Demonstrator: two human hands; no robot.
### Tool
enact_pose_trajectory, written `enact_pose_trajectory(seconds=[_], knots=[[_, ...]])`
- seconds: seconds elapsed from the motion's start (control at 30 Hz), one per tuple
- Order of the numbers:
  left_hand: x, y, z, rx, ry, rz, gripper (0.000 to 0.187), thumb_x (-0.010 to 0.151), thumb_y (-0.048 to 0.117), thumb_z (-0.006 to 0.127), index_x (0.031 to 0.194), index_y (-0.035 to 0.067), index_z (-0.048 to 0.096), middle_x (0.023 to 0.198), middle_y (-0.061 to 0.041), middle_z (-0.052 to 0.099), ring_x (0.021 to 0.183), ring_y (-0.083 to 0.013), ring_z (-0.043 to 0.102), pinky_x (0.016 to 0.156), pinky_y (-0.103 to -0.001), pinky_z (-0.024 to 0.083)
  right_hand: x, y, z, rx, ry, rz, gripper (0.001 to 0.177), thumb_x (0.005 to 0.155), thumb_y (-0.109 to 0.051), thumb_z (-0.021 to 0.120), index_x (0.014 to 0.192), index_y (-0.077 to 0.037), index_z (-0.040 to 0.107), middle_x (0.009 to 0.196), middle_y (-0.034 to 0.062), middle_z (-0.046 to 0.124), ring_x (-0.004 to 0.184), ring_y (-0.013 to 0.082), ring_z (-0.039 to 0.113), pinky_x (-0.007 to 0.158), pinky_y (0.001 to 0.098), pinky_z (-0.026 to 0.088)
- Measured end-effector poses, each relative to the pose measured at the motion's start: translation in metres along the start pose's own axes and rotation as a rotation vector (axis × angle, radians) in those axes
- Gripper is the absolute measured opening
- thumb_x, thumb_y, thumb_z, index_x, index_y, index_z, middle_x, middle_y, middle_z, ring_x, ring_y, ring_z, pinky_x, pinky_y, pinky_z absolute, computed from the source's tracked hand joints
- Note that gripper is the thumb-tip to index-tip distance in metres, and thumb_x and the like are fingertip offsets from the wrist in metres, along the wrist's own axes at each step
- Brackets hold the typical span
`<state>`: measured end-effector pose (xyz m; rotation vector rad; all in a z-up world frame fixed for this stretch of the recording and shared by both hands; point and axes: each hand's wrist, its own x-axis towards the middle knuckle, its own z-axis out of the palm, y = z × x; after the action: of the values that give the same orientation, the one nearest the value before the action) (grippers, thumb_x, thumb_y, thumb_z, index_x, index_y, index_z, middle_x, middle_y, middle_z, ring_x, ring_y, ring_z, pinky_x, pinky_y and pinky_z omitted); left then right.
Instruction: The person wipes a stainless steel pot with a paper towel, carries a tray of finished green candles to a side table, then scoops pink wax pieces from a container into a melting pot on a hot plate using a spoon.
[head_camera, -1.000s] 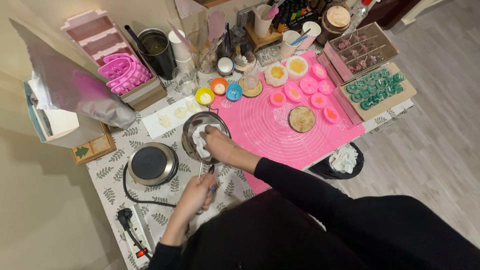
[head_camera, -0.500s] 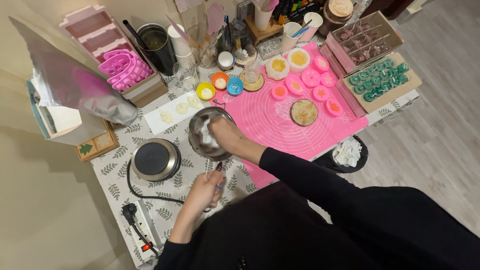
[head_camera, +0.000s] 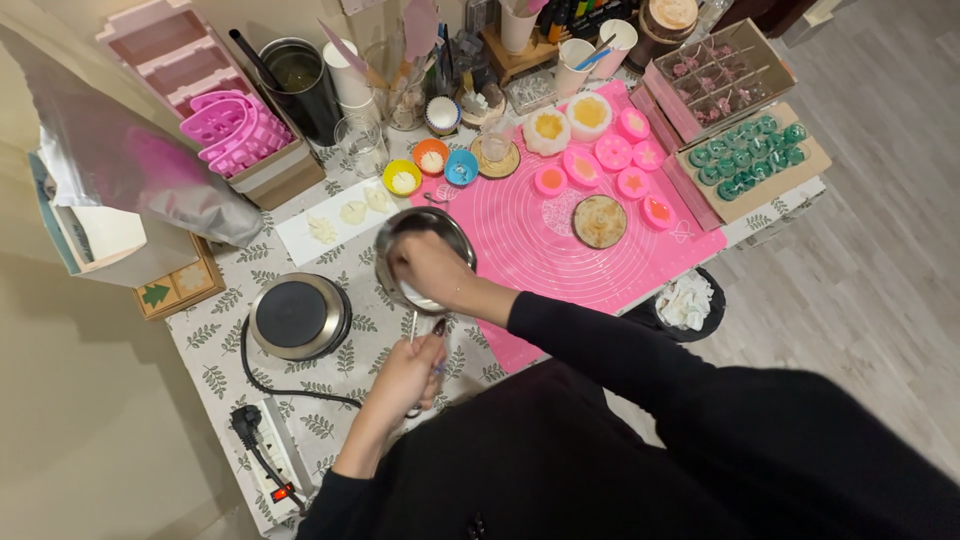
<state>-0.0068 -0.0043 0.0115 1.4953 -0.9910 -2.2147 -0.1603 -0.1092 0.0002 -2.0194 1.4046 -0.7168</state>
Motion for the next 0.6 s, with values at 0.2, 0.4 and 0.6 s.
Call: enact_pose_trajectory(seconds=[0.2, 0.4, 0.6], knots=[[-0.013, 0.026, -0.007, 0.033, 0.138, 0.095, 0.054, 0.106, 0.046, 0.035, 0.078, 0.004, 0.055, 0.050, 0.004, 0.032, 0.038, -0.0098, 0.027, 0.037, -0.029, 0.023, -0.005, 0.001, -0.003, -0.281, -0.042, 0.016, 0.018, 0.075, -0.006, 0.072, 0.091, 0.000, 0.077, 0.101, 0.0200, 0.075, 0.096, 0.0323, 0.074, 0.086, 0.0374, 0.058], [-0.012, 0.010, -0.004, -0.094, 0.066, 0.157, 0.074, 0.103, 0.055, 0.016, 0.078, 0.000, 0.058, 0.048, -0.002, 0.036, 0.037, -0.0129, 0.028, 0.037, -0.029, 0.024, 0.010, 0.025, 0.016, 1.170, -0.341, 0.553, 0.024, 0.096, -0.006, 0.066, 0.116, 0.004, 0.073, 0.112, 0.0150, 0.074, 0.096, 0.0181, 0.072, 0.088, 0.0323, 0.056], [-0.018, 0.017, -0.006, -0.020, 0.172, 0.087, 0.066, 0.105, 0.050, 0.018, 0.076, 0.002, 0.052, 0.051, 0.000, 0.036, 0.039, -0.0125, 0.029, 0.038, -0.030, 0.023, -0.009, 0.004, 0.014, 1.442, -0.239, 0.563, 0.031, 0.097, -0.002, 0.063, 0.126, 0.009, 0.066, 0.117, 0.0150, 0.074, 0.106, 0.0176, 0.071, 0.097, 0.0287, 0.056]])
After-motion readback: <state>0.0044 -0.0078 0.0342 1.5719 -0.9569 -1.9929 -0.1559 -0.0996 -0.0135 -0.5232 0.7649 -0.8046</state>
